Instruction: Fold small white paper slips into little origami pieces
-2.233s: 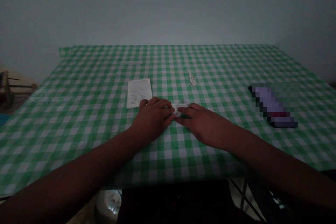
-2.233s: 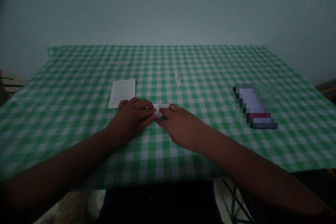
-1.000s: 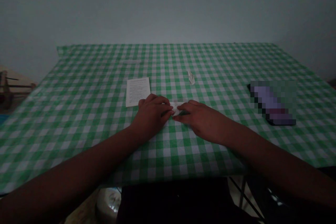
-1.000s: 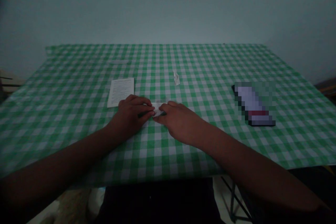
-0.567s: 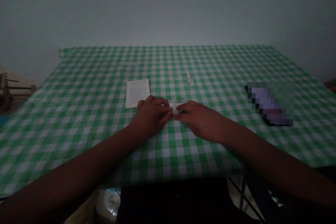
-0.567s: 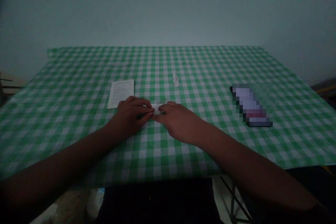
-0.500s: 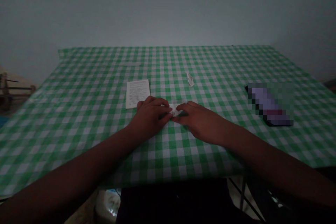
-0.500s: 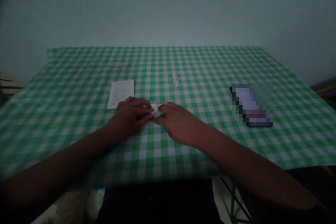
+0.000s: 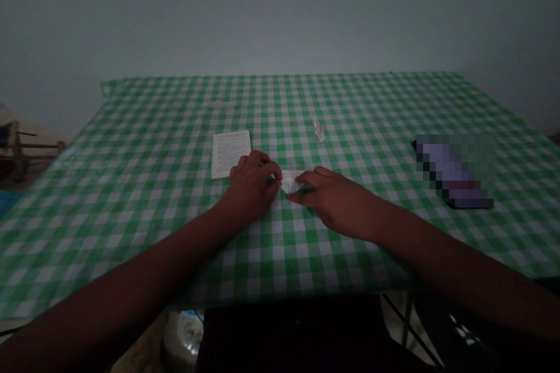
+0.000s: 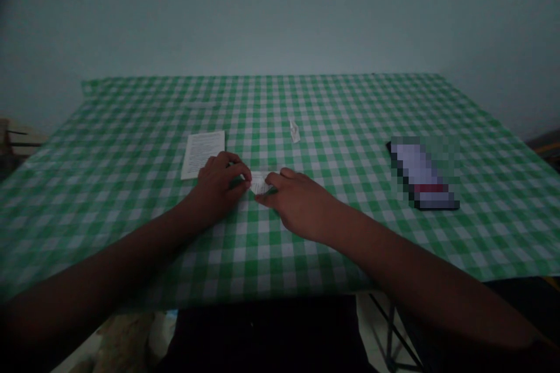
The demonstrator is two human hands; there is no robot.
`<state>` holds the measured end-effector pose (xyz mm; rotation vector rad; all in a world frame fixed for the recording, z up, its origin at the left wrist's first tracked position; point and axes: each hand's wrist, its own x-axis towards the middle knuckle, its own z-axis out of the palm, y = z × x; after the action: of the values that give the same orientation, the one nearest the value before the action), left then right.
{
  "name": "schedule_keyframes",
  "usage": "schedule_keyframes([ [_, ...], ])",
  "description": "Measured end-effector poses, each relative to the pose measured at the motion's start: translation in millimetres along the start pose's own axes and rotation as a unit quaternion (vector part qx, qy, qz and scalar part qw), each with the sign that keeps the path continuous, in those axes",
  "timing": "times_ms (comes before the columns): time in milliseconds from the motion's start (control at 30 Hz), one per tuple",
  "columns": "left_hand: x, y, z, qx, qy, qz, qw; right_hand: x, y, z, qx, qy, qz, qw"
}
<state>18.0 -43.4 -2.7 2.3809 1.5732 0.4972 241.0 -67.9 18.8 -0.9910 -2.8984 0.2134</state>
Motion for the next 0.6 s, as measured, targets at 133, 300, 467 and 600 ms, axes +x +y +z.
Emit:
schedule_keyframes([
  [133,3.8,-2.2,1.8,0.046,0.025,-0.020,0.998,0.1,2.2,1.1,-0.004,-0.002,-0.005,1.000],
  [300,3.0,-4.5,2.0,0.064,0.051,-0.010,0.997,0.7,3.7,1.0,-0.002,-0.006,-0.002,1.000],
  [467,-7.6,-0.3,-5.0,-0.004,0.010,0.150,0.989,1.1,3.6,-1.1,0.004,0.001,0.001,1.000],
  [600,-19.5,5.1,-8.6,0.047,-0.062,0.207,0.975,0.8,3.9,-3.4,0.010,0.001,0.008,1.000],
])
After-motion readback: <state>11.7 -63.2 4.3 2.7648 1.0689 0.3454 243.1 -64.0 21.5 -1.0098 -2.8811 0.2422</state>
